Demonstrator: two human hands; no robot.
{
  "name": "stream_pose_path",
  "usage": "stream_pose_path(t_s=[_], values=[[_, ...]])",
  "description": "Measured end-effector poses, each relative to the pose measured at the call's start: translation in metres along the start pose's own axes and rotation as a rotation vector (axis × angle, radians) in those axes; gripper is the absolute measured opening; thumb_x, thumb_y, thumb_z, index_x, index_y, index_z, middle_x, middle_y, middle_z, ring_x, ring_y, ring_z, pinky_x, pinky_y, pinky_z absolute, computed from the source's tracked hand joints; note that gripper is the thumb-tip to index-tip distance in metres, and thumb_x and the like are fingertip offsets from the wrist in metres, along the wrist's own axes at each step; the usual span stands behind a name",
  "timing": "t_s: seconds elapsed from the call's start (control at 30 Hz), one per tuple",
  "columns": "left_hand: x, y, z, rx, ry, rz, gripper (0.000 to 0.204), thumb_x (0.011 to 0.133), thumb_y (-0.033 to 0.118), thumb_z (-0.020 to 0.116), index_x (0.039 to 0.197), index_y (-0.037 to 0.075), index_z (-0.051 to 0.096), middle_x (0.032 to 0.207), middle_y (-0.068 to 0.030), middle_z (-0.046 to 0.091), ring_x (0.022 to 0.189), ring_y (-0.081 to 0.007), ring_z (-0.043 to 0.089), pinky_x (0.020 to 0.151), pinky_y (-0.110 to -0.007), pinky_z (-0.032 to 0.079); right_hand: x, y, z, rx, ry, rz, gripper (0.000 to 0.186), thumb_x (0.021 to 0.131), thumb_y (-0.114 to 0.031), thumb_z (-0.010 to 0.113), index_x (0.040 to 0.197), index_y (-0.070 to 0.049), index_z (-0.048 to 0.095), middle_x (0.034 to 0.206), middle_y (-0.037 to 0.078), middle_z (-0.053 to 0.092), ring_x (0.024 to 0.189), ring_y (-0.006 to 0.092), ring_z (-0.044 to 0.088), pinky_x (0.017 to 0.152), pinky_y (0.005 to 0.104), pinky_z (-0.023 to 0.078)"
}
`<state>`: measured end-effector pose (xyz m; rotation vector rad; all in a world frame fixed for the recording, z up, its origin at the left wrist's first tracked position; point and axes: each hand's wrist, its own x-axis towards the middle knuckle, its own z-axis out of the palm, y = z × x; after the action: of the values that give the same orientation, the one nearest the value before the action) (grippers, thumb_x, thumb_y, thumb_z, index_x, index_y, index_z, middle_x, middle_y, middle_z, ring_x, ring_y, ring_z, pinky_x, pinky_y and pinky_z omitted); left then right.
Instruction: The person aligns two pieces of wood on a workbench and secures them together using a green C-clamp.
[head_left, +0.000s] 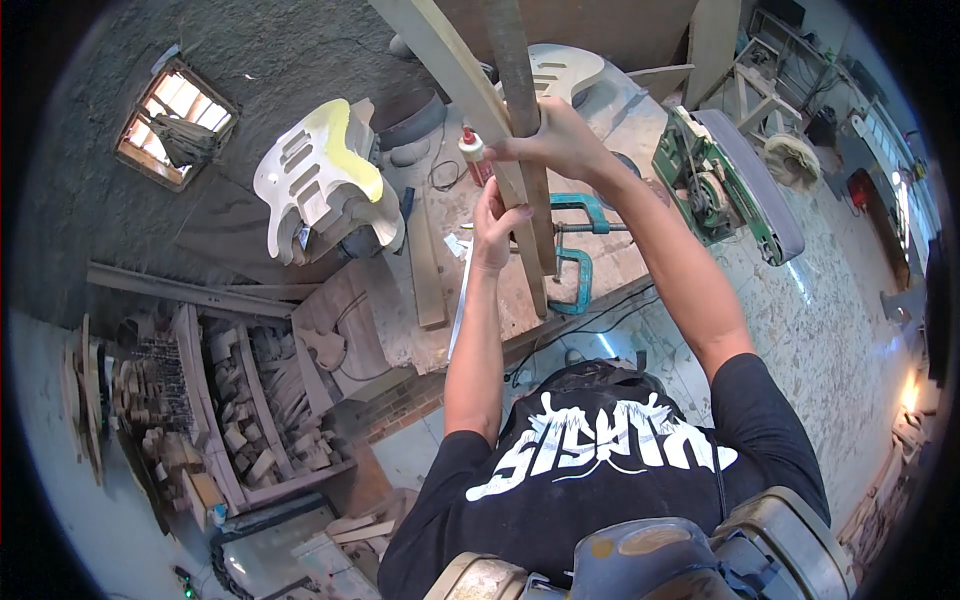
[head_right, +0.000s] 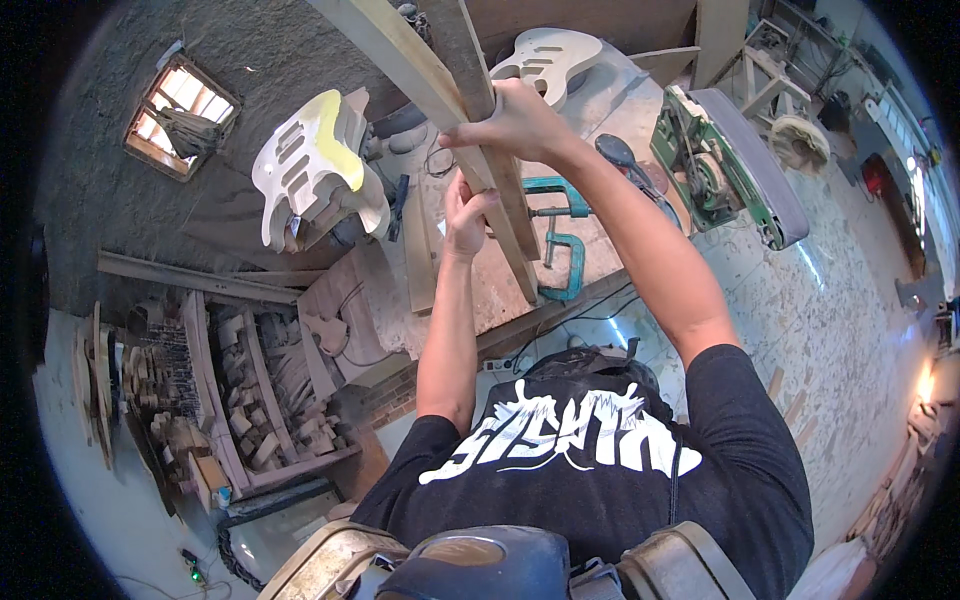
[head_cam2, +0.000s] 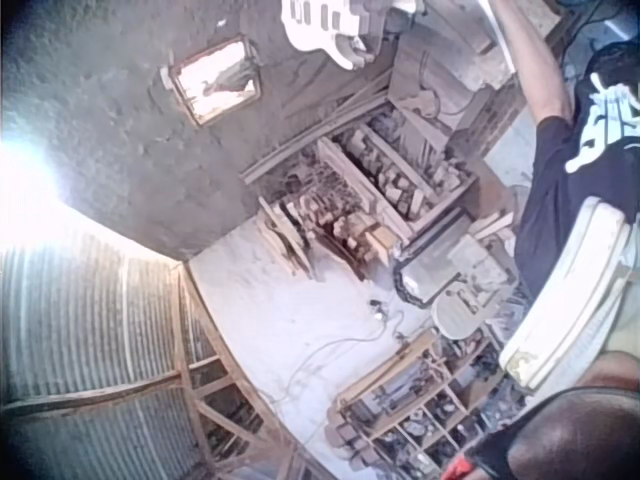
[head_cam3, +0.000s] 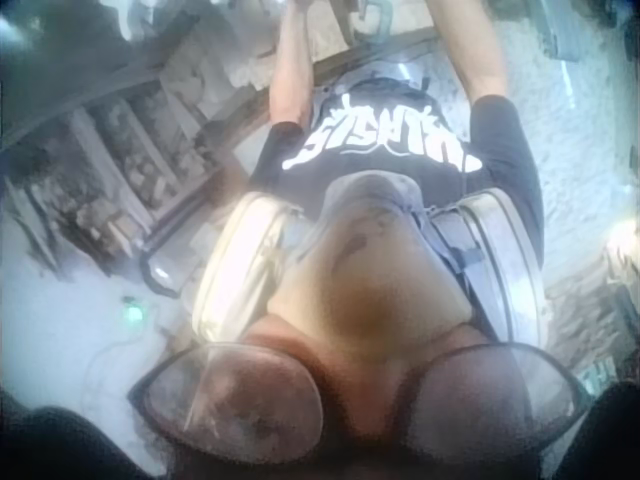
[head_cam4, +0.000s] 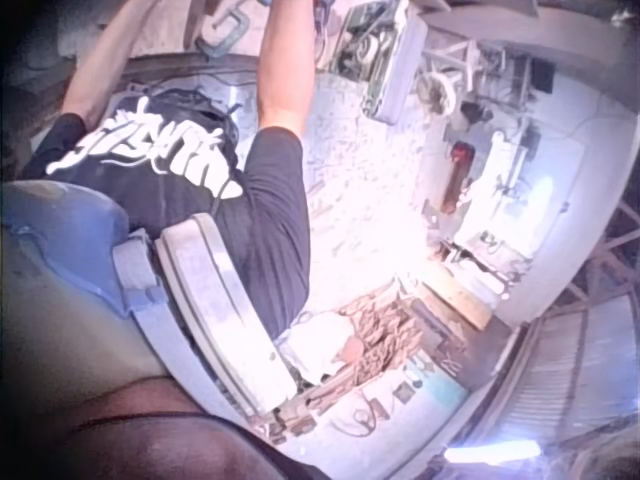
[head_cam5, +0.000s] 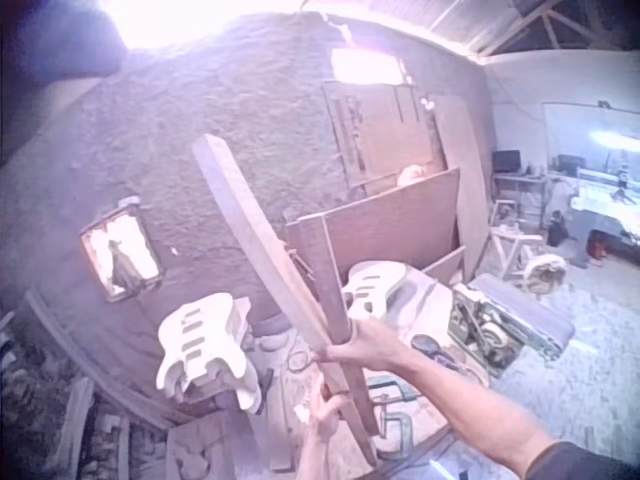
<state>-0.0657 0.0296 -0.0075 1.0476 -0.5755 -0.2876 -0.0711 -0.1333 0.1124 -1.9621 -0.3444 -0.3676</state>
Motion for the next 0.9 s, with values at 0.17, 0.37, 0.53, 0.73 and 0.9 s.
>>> stream_pose_path(t_s=[0.17, 0.37, 0.53, 0.73, 0.9], values=[[-0.002, 0.003, 0.000, -0.006, -0.027, 0.004, 0.055, 0.077, 0.014, 0.069, 0.127, 0.001, 0.051, 0.110, -0.0049, 0.063, 0.100, -0.0136, 0.060, 0.088, -0.029, 0.046, -0.001, 0.002, 0.002, -0.026, 0.011, -0.033, 0.060, 0.068, -0.045, 0.085, 0.101, 0.004, 0.073, 0.088, 0.012, 0.073, 0.079, 0.0194, 0.068, 0.075, 0.0311, 0.053], [-0.009, 0.002, -0.012, 0.123, -0.096, 0.025, 0.074, 0.080, 0.030, 0.078, 0.139, -0.001, 0.045, 0.116, -0.0052, 0.062, 0.108, -0.0151, 0.058, 0.095, -0.030, 0.044, 0.001, 0.004, 0.000, 0.015, -0.020, -0.027, 0.061, 0.069, -0.045, 0.086, 0.103, 0.004, 0.073, 0.090, 0.013, 0.073, 0.082, 0.0192, 0.068, 0.076, 0.0310, 0.053], [-0.002, 0.016, 0.001, 0.250, 0.011, 0.180, 0.088, 0.089, 0.053, 0.069, 0.151, 0.002, 0.034, 0.129, -0.0079, 0.056, 0.118, -0.0177, 0.052, 0.101, -0.031, 0.039, -0.002, 0.003, -0.005, 0.000, -0.111, 0.031, 0.076, 0.087, -0.070, 0.061, 0.109, 0.003, 0.071, 0.095, 0.012, 0.071, 0.093, 0.0202, 0.067, 0.083, 0.0323, 0.051], [0.015, 0.031, 0.015, 0.315, 0.094, 0.266, 0.062, 0.102, 0.042, 0.055, 0.147, 0.002, 0.039, 0.112, -0.0026, 0.059, 0.097, -0.0092, 0.052, 0.083, -0.024, 0.041, -0.002, -0.003, -0.004, 0.065, -0.130, 0.113, 0.091, 0.091, -0.079, 0.037, 0.117, 0.002, 0.066, 0.113, 0.015, 0.066, 0.115, 0.0214, 0.056, 0.103, 0.0376, 0.041], [0.014, 0.036, 0.017, 0.287, 0.043, 0.185, 0.059, 0.100, 0.037, 0.061, 0.143, 0.002, 0.043, 0.107, -0.0013, 0.060, 0.091, -0.0071, 0.054, 0.079, -0.023, 0.042, -0.003, -0.008, -0.011, 0.106, -0.098, 0.072, 0.085, 0.094, -0.076, 0.033, 0.138, -0.005, 0.052, 0.131, 0.012, 0.057, 0.124, 0.0213, 0.050, 0.108, 0.0400, 0.035]])
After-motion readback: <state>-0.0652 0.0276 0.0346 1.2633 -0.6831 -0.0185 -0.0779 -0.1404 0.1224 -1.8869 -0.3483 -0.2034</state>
